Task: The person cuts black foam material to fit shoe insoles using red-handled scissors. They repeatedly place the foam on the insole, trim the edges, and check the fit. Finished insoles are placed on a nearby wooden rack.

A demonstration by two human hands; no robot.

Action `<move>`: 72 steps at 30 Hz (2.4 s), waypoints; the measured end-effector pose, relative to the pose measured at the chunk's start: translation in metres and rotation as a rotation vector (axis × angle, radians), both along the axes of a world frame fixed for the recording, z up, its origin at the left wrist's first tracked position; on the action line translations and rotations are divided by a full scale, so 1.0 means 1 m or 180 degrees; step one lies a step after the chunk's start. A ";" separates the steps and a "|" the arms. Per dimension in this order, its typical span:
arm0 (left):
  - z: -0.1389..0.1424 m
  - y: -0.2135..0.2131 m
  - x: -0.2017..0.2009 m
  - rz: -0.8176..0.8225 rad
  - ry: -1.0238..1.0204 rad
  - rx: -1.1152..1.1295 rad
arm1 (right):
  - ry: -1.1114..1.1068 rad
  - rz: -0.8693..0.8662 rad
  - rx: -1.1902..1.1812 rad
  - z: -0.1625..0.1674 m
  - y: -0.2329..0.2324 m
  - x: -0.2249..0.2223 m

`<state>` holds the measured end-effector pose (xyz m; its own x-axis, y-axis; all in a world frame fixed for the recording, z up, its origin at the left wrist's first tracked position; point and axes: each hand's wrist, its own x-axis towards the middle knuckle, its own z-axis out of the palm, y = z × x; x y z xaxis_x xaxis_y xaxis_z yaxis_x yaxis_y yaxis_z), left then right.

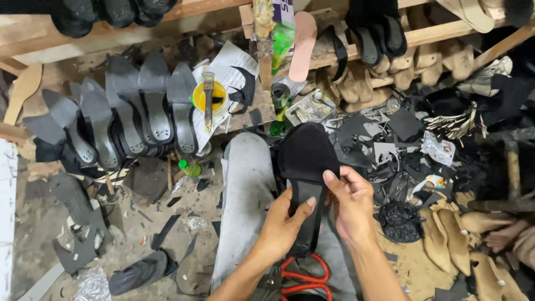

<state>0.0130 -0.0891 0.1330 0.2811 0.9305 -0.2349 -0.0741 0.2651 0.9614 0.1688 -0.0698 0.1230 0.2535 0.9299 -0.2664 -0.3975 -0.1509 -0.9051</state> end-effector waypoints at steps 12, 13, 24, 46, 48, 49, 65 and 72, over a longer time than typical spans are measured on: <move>-0.052 0.019 -0.033 0.1240 -0.1477 0.0487 | 0.0612 0.0152 0.0404 -0.021 -0.014 0.003; -0.054 0.018 -0.033 0.1137 -0.1812 0.0275 | 0.0791 0.0189 0.0331 -0.022 -0.016 0.002; 0.005 0.022 -0.043 0.1270 -0.1223 0.0370 | 0.0154 0.0174 0.0274 0.010 -0.026 -0.011; -0.011 -0.038 -0.060 0.0380 -0.0439 -0.0600 | -0.0748 0.1563 -0.0379 0.000 -0.062 0.018; -0.009 -0.043 -0.061 0.0077 -0.0935 -0.0238 | -0.1608 0.1710 0.0440 0.001 -0.061 0.018; -0.007 -0.045 -0.061 0.0025 -0.0825 -0.0152 | -0.1666 0.1834 0.0510 0.003 -0.060 0.017; -0.015 0.021 -0.110 0.2112 -0.0369 0.1107 | -0.0441 0.2664 -0.0504 -0.017 -0.080 0.019; -0.059 0.031 -0.092 0.0711 0.0017 0.0418 | -0.0323 0.0090 -0.0163 -0.057 -0.053 0.095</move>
<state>-0.0792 -0.0576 0.0739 0.0642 0.9920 -0.1090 -0.1116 0.1157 0.9870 0.2637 -0.1228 0.0660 0.2553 0.9230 -0.2880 -0.2992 -0.2078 -0.9313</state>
